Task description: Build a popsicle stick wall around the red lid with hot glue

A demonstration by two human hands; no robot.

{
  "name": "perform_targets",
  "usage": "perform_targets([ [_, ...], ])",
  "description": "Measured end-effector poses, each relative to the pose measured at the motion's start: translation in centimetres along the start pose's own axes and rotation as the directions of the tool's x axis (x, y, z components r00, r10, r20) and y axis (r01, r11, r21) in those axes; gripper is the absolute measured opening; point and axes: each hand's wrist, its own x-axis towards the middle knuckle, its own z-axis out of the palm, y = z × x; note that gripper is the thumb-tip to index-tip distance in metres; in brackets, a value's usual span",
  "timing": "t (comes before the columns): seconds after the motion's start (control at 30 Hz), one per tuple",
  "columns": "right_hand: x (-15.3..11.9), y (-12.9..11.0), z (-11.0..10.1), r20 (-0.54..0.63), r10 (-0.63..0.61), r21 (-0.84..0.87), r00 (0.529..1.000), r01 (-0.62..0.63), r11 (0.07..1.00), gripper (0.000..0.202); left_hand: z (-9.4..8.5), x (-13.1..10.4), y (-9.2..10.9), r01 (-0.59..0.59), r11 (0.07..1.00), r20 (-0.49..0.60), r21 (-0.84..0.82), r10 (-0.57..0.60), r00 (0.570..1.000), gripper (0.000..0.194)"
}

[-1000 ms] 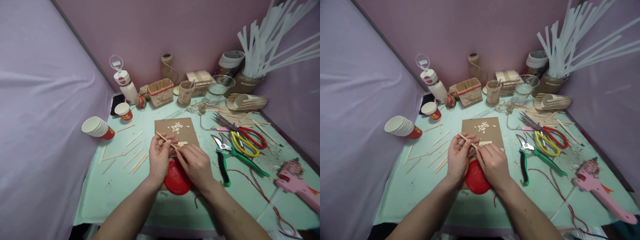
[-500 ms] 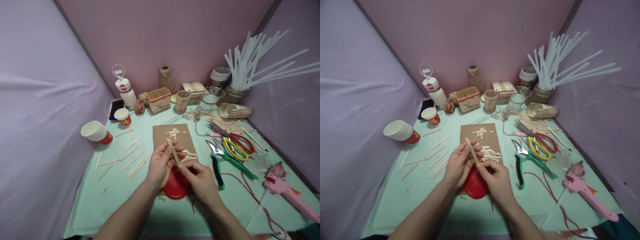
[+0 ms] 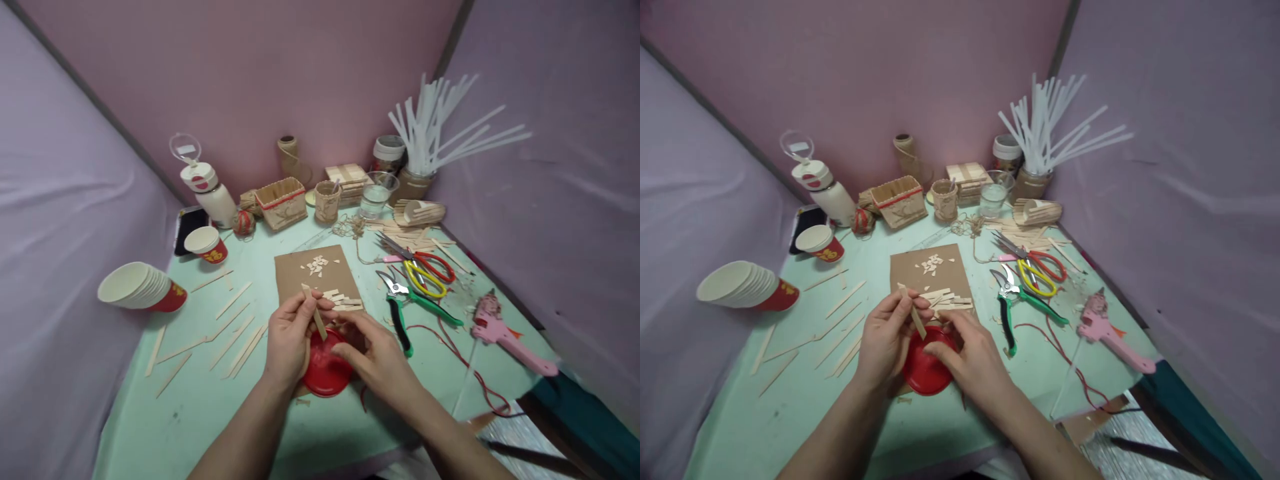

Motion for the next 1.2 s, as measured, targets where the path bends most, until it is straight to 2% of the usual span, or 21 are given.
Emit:
perform_targets([
  [0.07, -0.2, 1.2, -2.1, -0.153, -0.056, -0.290, 0.987, 0.010, 0.957, 0.050, -0.1, -0.1, 0.0, -0.034, 0.994, -0.005, 0.103, 0.034, 0.999, 0.021],
  [0.13, -0.5, 2.8, -4.2, -0.321, -0.093, -0.546, 0.942, -0.104, 0.831, 0.077, -0.1, -0.2, -0.1, -0.059, 0.981, -0.013, 0.187, 0.062, 0.998, 0.021],
  [0.17, -0.7, 3.6, -5.1, -0.360, -0.096, -0.629, 0.928, -0.165, 0.760, 0.086, -0.1, -0.2, -0.1, -0.067, 0.974, -0.017, 0.217, 0.073, 0.997, 0.021],
  [0.27, -1.2, 5.5, -6.5, -0.405, -0.021, -0.757, 0.914, -0.322, 0.569, 0.095, 0.0, -0.4, -0.3, -0.085, 0.955, -0.017, 0.283, 0.094, 0.995, 0.020],
  [0.37, -1.3, 6.0, -6.3, -0.405, 0.074, -0.797, 0.911, -0.391, 0.460, 0.094, 0.1, -0.5, -0.4, -0.106, 0.930, 0.009, 0.353, 0.110, 0.994, 0.020],
  [0.43, -1.0, 5.9, -5.9, -0.416, 0.099, -0.800, 0.904, -0.415, 0.433, 0.090, 0.0, -0.5, -0.5, -0.117, 0.910, 0.034, 0.399, 0.113, 0.993, 0.020],
  [0.53, -0.4, 5.6, -6.0, -0.439, 0.125, -0.775, 0.890, -0.445, 0.448, 0.084, -0.1, -0.4, -0.3, -0.129, 0.890, 0.061, 0.437, 0.113, 0.992, 0.020],
  [0.6, -0.3, 5.3, -6.7, -0.455, 0.140, -0.730, 0.880, -0.458, 0.507, 0.083, -0.1, -0.4, -0.1, -0.132, 0.885, 0.073, 0.447, 0.111, 0.991, 0.019],
  [0.67, -0.8, 4.9, -7.6, -0.470, 0.168, -0.620, 0.867, -0.459, 0.636, 0.083, 0.0, -0.4, 0.1, -0.132, 0.882, 0.092, 0.452, 0.101, 0.991, 0.018],
  [0.73, -1.7, 4.0, -8.5, -0.413, 0.254, -0.386, 0.875, -0.421, 0.821, 0.079, 0.1, -0.5, 0.2, -0.123, 0.886, 0.120, 0.447, 0.077, 0.990, 0.017],
  [0.77, -2.2, 3.5, -8.8, -0.330, 0.312, -0.211, 0.891, -0.391, 0.896, 0.074, 0.2, -0.5, 0.3, -0.117, 0.890, 0.135, 0.441, 0.064, 0.989, 0.017],
  [0.8, -2.6, 3.0, -9.0, -0.205, 0.360, -0.004, 0.910, -0.368, 0.930, 0.069, 0.3, -0.5, 0.3, -0.110, 0.894, 0.149, 0.434, 0.049, 0.988, 0.017],
  [0.83, -3.0, 2.5, -9.1, -0.070, 0.392, 0.208, 0.917, -0.371, 0.905, 0.065, 0.3, -0.5, 0.3, -0.102, 0.897, 0.165, 0.430, 0.033, 0.986, 0.017],
  [0.9, -3.6, 1.6, -8.6, 0.143, 0.400, 0.514, 0.905, -0.414, 0.751, 0.061, 0.4, -0.5, 0.4, -0.072, 0.901, 0.195, 0.428, -0.015, 0.981, 0.017],
  [1.0, -3.8, 1.2, -7.3, 0.309, 0.382, 0.659, 0.871, -0.486, 0.574, 0.062, 0.3, -0.4, 0.4, -0.007, 0.900, 0.255, 0.435, -0.116, 0.960, 0.019],
  [1.1, -4.2, 1.4, -6.5, 0.453, 0.242, 0.724, 0.858, -0.513, 0.461, 0.058, 0.1, -0.4, 0.3, 0.037, 0.893, 0.315, 0.449, -0.197, 0.929, 0.021],
  [1.13, -4.4, 1.4, -6.5, 0.469, 0.205, 0.716, 0.859, -0.506, 0.481, 0.056, 0.0, -0.3, 0.3, 0.047, 0.889, 0.327, 0.456, -0.216, 0.920, 0.021],
  [1.17, -4.6, 1.3, -6.7, 0.462, 0.193, 0.677, 0.866, -0.484, 0.555, 0.054, 0.0, -0.4, 0.2, 0.054, 0.883, 0.334, 0.465, -0.232, 0.914, 0.022],
  [1.2, -4.7, 1.1, -7.0, 0.433, 0.201, 0.594, 0.879, -0.446, 0.669, 0.053, -0.1, -0.4, 0.2, 0.057, 0.877, 0.340, 0.477, -0.244, 0.908, 0.021],
])
